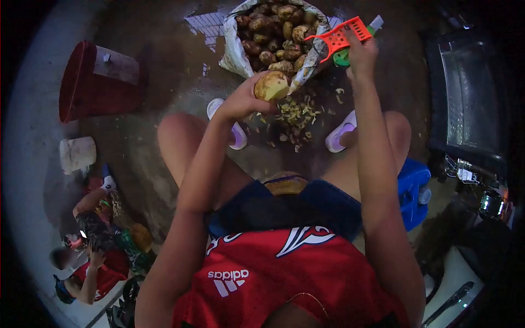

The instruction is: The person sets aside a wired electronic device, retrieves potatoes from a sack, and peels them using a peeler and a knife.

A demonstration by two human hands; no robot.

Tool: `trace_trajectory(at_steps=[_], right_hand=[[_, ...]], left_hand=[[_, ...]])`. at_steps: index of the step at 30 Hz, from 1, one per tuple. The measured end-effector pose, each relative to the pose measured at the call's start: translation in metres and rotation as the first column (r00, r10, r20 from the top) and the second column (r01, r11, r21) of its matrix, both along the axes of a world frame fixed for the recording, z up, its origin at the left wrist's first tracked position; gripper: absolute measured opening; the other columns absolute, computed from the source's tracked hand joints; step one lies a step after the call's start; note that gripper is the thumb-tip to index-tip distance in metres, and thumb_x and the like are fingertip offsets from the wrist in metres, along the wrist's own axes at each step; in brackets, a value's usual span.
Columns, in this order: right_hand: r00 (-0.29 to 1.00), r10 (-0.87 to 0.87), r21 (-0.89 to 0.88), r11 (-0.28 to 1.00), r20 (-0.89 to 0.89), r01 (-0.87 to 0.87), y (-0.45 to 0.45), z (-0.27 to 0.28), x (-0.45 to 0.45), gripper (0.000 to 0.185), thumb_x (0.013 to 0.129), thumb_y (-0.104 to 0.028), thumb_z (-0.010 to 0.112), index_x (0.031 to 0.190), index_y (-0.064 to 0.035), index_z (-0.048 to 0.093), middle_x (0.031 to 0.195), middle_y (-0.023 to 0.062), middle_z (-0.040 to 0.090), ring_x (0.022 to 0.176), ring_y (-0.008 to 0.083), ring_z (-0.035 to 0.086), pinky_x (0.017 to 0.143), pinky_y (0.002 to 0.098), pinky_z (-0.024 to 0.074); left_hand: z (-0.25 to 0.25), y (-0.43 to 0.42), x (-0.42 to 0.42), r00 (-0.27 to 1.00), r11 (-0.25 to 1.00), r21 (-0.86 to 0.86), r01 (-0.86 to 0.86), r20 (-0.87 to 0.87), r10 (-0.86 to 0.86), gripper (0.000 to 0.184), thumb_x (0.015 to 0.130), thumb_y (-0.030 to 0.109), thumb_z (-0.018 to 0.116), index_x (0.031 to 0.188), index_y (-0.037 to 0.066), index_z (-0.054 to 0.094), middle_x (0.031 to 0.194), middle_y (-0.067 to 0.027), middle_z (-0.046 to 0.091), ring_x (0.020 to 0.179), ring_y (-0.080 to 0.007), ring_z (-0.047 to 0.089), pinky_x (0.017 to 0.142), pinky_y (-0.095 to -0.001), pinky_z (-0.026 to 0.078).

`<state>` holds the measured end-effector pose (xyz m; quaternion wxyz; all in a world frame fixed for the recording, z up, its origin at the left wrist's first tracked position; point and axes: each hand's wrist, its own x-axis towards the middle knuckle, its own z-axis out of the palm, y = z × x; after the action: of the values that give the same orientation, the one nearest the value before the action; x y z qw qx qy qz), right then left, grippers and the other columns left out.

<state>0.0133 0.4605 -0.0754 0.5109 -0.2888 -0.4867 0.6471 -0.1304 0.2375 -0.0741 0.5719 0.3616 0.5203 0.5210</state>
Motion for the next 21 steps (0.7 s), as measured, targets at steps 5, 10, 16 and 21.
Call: trace_trajectory(at_steps=[5,10,16,21], right_hand=[[0.962,0.245,-0.126,0.957,-0.123,-0.26,-0.058,0.018,-0.01,0.02,0.076,-0.007,0.064,0.093,-0.0017,0.055,0.088,0.0047,0.06,0.077,0.0114,0.058,0.068,0.026,0.047],[0.934,0.356,-0.075,0.931,-0.026,-0.357,-0.079,0.021,-0.014,0.021,0.076,-0.008,0.065,0.093,-0.0012,0.055,0.089,0.0041,0.06,0.078,0.0109,0.058,0.069,0.0253,0.0467],[0.986,0.056,0.067,0.995,0.159,-0.067,-0.035,0.004,-0.01,0.022,0.077,-0.009,0.064,0.094,-0.0004,0.054,0.088,0.0057,0.06,0.075,0.0118,0.059,0.067,0.0275,0.0484],[0.992,0.122,-0.083,0.989,-0.014,-0.123,-0.029,0.013,-0.006,0.019,0.078,-0.011,0.063,0.093,-0.0018,0.056,0.086,0.0044,0.06,0.077,0.0113,0.058,0.068,0.0259,0.0471]], left_hand=[[-0.003,0.007,0.007,0.997,0.998,0.015,-0.055,-0.045,0.056,0.064,0.055,-0.007,0.065,0.115,0.005,0.047,0.093,-0.0005,0.056,0.079,-0.0096,0.054,0.068,-0.0247,0.046],[0.004,0.008,0.012,0.996,1.0,0.02,-0.003,-0.088,0.004,0.061,0.054,-0.007,0.064,0.111,0.005,0.048,0.08,0.0026,0.054,0.072,-0.0067,0.052,0.063,-0.0221,0.044],[0.016,0.004,0.009,0.997,0.996,0.061,0.07,-0.049,-0.067,0.062,0.052,-0.005,0.063,0.111,0.005,0.047,0.087,0.0015,0.053,0.074,-0.0064,0.051,0.064,-0.0208,0.043],[0.007,0.001,0.002,0.971,0.999,0.037,-0.004,-0.24,0.013,0.067,0.052,0.0,0.071,0.113,0.003,0.043,0.101,-0.0013,0.051,0.087,-0.011,0.051,0.077,-0.0232,0.042]])
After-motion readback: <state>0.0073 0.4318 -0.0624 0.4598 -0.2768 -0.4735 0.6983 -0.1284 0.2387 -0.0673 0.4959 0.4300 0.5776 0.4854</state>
